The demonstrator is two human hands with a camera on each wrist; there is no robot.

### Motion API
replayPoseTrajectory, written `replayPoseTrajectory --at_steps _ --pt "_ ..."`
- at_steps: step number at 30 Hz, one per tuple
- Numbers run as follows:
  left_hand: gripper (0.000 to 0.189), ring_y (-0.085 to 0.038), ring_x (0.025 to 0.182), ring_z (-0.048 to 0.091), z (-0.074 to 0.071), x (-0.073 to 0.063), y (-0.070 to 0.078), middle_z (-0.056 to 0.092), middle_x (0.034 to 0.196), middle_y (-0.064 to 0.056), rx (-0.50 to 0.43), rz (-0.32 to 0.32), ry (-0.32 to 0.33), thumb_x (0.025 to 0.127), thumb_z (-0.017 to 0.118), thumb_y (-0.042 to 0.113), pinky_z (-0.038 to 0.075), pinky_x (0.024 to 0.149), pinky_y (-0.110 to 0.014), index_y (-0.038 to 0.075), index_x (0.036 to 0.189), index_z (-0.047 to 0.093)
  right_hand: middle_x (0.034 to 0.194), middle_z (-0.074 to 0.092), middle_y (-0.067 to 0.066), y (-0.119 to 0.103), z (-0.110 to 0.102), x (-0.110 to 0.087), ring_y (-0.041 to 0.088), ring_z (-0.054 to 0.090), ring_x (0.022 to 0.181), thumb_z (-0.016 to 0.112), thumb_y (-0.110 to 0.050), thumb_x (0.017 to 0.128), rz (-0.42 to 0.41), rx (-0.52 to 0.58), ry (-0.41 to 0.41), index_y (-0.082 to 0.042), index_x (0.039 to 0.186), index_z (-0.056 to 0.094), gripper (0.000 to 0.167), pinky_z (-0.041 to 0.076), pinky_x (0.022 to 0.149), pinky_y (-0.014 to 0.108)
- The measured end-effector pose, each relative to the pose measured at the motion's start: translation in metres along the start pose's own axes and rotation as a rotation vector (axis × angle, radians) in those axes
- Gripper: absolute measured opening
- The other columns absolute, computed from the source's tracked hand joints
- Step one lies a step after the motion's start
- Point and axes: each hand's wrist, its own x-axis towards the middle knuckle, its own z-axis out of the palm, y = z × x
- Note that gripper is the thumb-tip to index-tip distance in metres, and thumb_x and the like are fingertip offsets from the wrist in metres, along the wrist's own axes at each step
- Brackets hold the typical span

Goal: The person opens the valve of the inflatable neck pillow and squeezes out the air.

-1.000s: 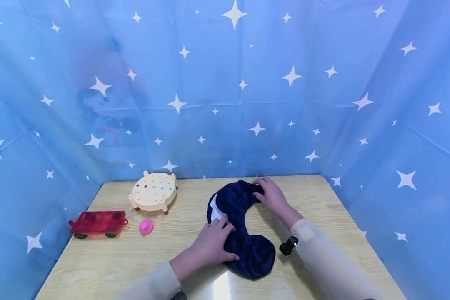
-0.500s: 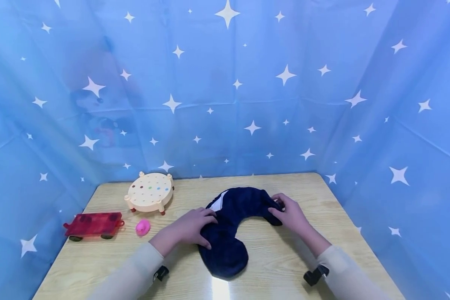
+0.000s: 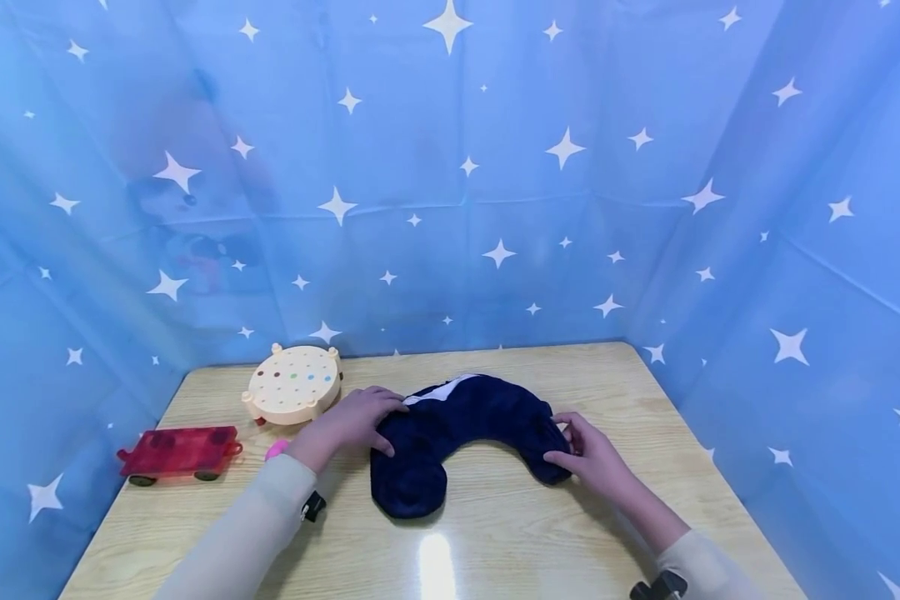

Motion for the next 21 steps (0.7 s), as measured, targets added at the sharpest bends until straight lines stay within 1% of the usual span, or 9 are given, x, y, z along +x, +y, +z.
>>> replayPoseTrajectory --at_steps 3,5,8,10,12,14,16,18,21 --pt "0.071 -0.039 0.153 0.046 -0.005 -0.001 0.006 0.054 0.165 -0.012 0.022 -0.011 0.01 0.089 0.095 0.034 0.04 0.122 -0.062 0.015 0.152 0.066 0.092 0.056 0.006 -0.002 -0.003 -0.002 0.009 0.052 0.069 0.088 -0.005 0.094 -0.008 0.008 -0.035 -0.001 0.138 0.063 0.051 0.05 0.056 0.027" --pt "0.064 -0.04 0.151 0.049 -0.007 -0.003 0.018 0.053 0.164 -0.014 0.015 -0.016 0.057 0.093 0.09 0.028 0.041 0.121 -0.061 0.015 0.151 0.066 0.092 0.057 0.005 -0.006 -0.005 0.0 0.009 0.054 0.07 0.087 -0.008 0.096 -0.035 -0.014 -0.027 -0.001 0.138 0.063 0.048 0.051 0.057 0.027" --pt "0.048 -0.037 0.138 0.059 -0.005 -0.007 0.046 0.062 0.15 -0.014 -0.04 -0.041 0.195 0.096 0.083 0.022 0.049 0.115 -0.057 0.012 0.141 0.07 0.094 0.06 0.009 -0.014 -0.004 0.01 0.012 0.059 0.076 0.085 -0.006 0.097 -0.157 -0.116 0.033 0.0 0.132 0.067 0.04 0.055 0.066 0.029" --pt "0.036 -0.033 0.126 0.065 0.001 -0.01 0.066 0.067 0.135 -0.011 -0.087 -0.066 0.276 0.098 0.081 0.023 0.055 0.107 -0.054 0.011 0.131 0.074 0.098 0.064 0.011 -0.02 -0.003 0.023 0.017 0.063 0.084 0.084 -0.002 0.097 -0.25 -0.198 0.067 0.0 0.127 0.07 0.033 0.059 0.073 0.035" --pt "0.03 -0.031 0.119 0.067 0.009 -0.011 0.082 0.068 0.126 -0.009 -0.098 -0.091 0.317 0.1 0.081 0.027 0.058 0.1 -0.052 0.01 0.124 0.075 0.105 0.067 0.012 -0.026 -0.001 0.039 0.023 0.067 0.092 0.084 0.0 0.096 -0.321 -0.266 0.039 -0.001 0.122 0.073 0.028 0.061 0.081 0.043" --pt "0.034 -0.031 0.12 0.066 0.018 -0.01 0.091 0.068 0.127 -0.009 -0.073 -0.123 0.313 0.101 0.081 0.032 0.059 0.099 -0.052 0.01 0.125 0.075 0.111 0.07 0.01 -0.03 0.003 0.055 0.027 0.069 0.102 0.083 -0.002 0.097 -0.34 -0.318 -0.064 -0.003 0.121 0.075 0.025 0.06 0.088 0.049" --pt "0.044 -0.034 0.128 0.063 0.027 -0.009 0.093 0.067 0.136 -0.012 -0.04 -0.148 0.28 0.103 0.08 0.038 0.057 0.104 -0.052 0.008 0.133 0.073 0.12 0.071 0.008 -0.031 0.008 0.068 0.03 0.07 0.111 0.082 -0.009 0.1 -0.3 -0.351 -0.222 -0.004 0.125 0.075 0.027 0.059 0.095 0.052" --pt "0.056 -0.037 0.138 0.058 0.034 -0.009 0.089 0.063 0.148 -0.016 -0.027 -0.157 0.234 0.103 0.078 0.044 0.053 0.112 -0.053 0.006 0.144 0.068 0.133 0.069 0.01 -0.03 0.012 0.076 0.033 0.067 0.124 0.083 -0.017 0.102 -0.217 -0.386 -0.379 -0.004 0.135 0.071 0.038 0.056 0.103 0.053" --pt "0.076 -0.043 0.152 0.046 0.035 -0.009 0.078 0.051 0.165 -0.02 -0.071 -0.127 0.134 0.101 0.078 0.053 0.043 0.122 -0.056 0.007 0.158 0.058 0.152 0.06 0.018 -0.028 0.011 0.08 0.041 0.057 0.142 0.087 -0.028 0.099 -0.12 -0.422 -0.543 -0.001 0.148 0.063 0.061 0.049 0.114 0.059"
